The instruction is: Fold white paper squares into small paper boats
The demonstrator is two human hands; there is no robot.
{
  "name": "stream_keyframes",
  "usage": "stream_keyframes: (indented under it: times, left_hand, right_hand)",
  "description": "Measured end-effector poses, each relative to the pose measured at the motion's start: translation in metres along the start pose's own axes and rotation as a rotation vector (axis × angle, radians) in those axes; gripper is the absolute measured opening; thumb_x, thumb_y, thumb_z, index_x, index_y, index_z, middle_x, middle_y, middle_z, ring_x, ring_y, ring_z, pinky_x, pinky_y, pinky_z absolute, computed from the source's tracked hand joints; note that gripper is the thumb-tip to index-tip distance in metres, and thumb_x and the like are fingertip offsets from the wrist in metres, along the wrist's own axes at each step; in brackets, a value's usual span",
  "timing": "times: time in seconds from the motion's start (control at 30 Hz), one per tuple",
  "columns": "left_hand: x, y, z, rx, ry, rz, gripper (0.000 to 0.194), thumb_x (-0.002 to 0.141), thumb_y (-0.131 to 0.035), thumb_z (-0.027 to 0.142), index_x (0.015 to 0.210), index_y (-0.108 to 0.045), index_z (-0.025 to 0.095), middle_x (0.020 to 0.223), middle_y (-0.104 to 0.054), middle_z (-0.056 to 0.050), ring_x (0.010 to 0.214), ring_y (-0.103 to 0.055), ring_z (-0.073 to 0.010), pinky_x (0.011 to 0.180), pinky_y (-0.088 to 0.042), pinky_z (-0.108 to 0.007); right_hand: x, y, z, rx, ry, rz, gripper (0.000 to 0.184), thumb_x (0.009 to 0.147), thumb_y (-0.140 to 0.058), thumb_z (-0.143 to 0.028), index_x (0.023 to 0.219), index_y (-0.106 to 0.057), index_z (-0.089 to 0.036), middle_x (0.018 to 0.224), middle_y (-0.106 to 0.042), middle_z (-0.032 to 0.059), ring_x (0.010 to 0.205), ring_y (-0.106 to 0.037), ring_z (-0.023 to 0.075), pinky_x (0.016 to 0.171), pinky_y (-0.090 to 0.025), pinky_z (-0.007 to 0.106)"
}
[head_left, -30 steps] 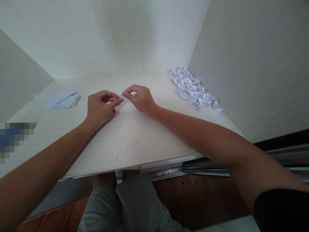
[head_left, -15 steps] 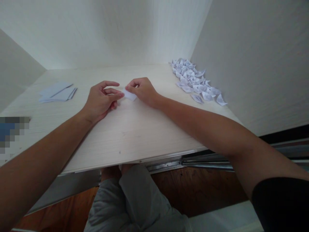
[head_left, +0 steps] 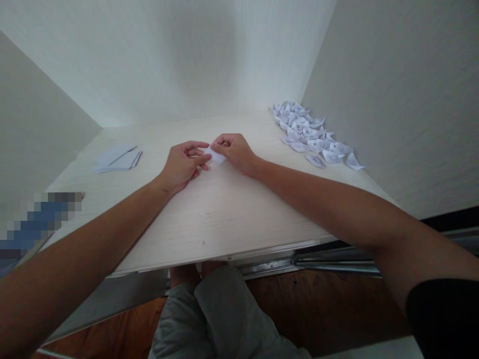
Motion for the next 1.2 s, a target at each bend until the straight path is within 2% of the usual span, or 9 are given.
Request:
stream_keyframes:
  times: [0.1,0.2,0.33,0.43,0.63,0.83,1.03,1.1,1.2]
  left_hand:
    - [0.008,-0.005,0.000,-0.027,0.018,-0.070,0.042,0.060,-0.089,0.016,0.099,-0.074,0.013,0.058,-0.064,0.005,0.034,-0.048,-0.0054,0.031,-0.031,-0.018]
    - [0.013,-0.007,-0.002,-0.033,0.057,-0.107,0.048,0.058,-0.092,0.018,0.102,-0.075,0.012,0.056,-0.063,0.005,0.035,-0.048,-0.0054,0.032,-0.033,-0.017]
    - [0.015,-0.005,-0.006,0.006,0.055,-0.073,0.047,0.056,-0.093,0.017,0.099,-0.074,0.013,0.059,-0.066,0.003,0.037,-0.051,-0.0064,0.031,-0.031,-0.017]
    - [0.013,-0.006,-0.004,0.017,0.007,-0.061,0.044,0.058,-0.092,0.017,0.099,-0.074,0.013,0.056,-0.061,0.006,0.034,-0.048,-0.0059,0.030,-0.029,-0.018]
    - [0.010,-0.007,-0.004,0.096,0.013,-0.039,0.045,0.065,-0.088,0.020,0.107,-0.072,0.012,0.062,-0.063,0.003,0.038,-0.054,-0.0088,0.032,-0.034,-0.020]
    - [0.015,-0.012,-0.008,0.113,0.016,-0.064,0.036,0.065,-0.085,0.015,0.100,-0.073,0.014,0.061,-0.062,0.003,0.037,-0.044,-0.0060,0.035,-0.026,-0.020]
    - [0.016,-0.013,-0.008,0.145,-0.029,-0.078,0.041,0.066,-0.086,0.018,0.105,-0.073,0.017,0.058,-0.061,0.004,0.041,-0.052,-0.0099,0.038,-0.030,-0.021]
    - [0.016,-0.013,-0.006,0.155,-0.060,-0.086,0.038,0.066,-0.086,0.020,0.102,-0.074,0.015,0.058,-0.061,0.003,0.042,-0.049,-0.0086,0.039,-0.030,-0.021]
    - [0.015,-0.015,-0.004,0.182,-0.105,-0.124,0.046,0.065,-0.086,0.020,0.110,-0.075,0.014,0.064,-0.065,0.002,0.043,-0.043,-0.0058,0.040,-0.026,-0.021]
  right_hand:
    - [0.000,0.003,0.001,0.000,0.006,0.033,0.016,0.084,-0.068,-0.032,0.077,-0.067,-0.017,0.072,-0.064,-0.0003,0.069,-0.052,0.0133,0.066,-0.044,0.026]
    - [0.000,0.007,0.002,-0.005,0.000,0.049,0.017,0.083,-0.067,-0.032,0.077,-0.066,-0.017,0.073,-0.064,-0.0002,0.068,-0.051,0.0128,0.066,-0.044,0.027]
    - [0.000,0.008,0.001,-0.011,-0.010,0.041,0.017,0.084,-0.067,-0.033,0.078,-0.067,-0.017,0.074,-0.066,0.0001,0.068,-0.053,0.0126,0.066,-0.045,0.026]
    - [-0.001,0.006,0.001,-0.008,-0.017,0.035,0.017,0.083,-0.069,-0.033,0.078,-0.068,-0.017,0.072,-0.065,-0.0004,0.067,-0.052,0.0122,0.065,-0.044,0.026]
    - [-0.001,0.006,0.001,0.012,-0.031,0.036,0.016,0.085,-0.068,-0.030,0.078,-0.067,-0.016,0.072,-0.064,-0.0009,0.066,-0.051,0.0121,0.065,-0.044,0.026]
    - [0.000,0.005,0.004,0.038,-0.041,0.038,0.014,0.083,-0.070,-0.028,0.076,-0.068,-0.016,0.072,-0.065,-0.0002,0.067,-0.053,0.0128,0.066,-0.045,0.027]
    - [0.000,0.007,0.008,0.067,-0.058,0.080,0.014,0.083,-0.071,-0.030,0.076,-0.068,-0.017,0.073,-0.065,-0.0008,0.068,-0.053,0.0128,0.066,-0.045,0.027]
    - [0.000,0.008,0.009,0.083,-0.065,0.089,0.014,0.083,-0.071,-0.029,0.075,-0.068,-0.018,0.074,-0.065,-0.0008,0.069,-0.053,0.0127,0.068,-0.046,0.027]
    - [0.001,0.009,0.010,0.106,-0.074,0.106,0.016,0.082,-0.071,-0.031,0.074,-0.066,-0.018,0.074,-0.065,-0.0010,0.069,-0.054,0.0128,0.069,-0.047,0.028]
Point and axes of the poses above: each hand's wrist, its own x-axis towards the middle knuckle, its own y-axis out of the back of the hand, z = x × y, the point moved 9 cm from there along x, towards the middle knuckle
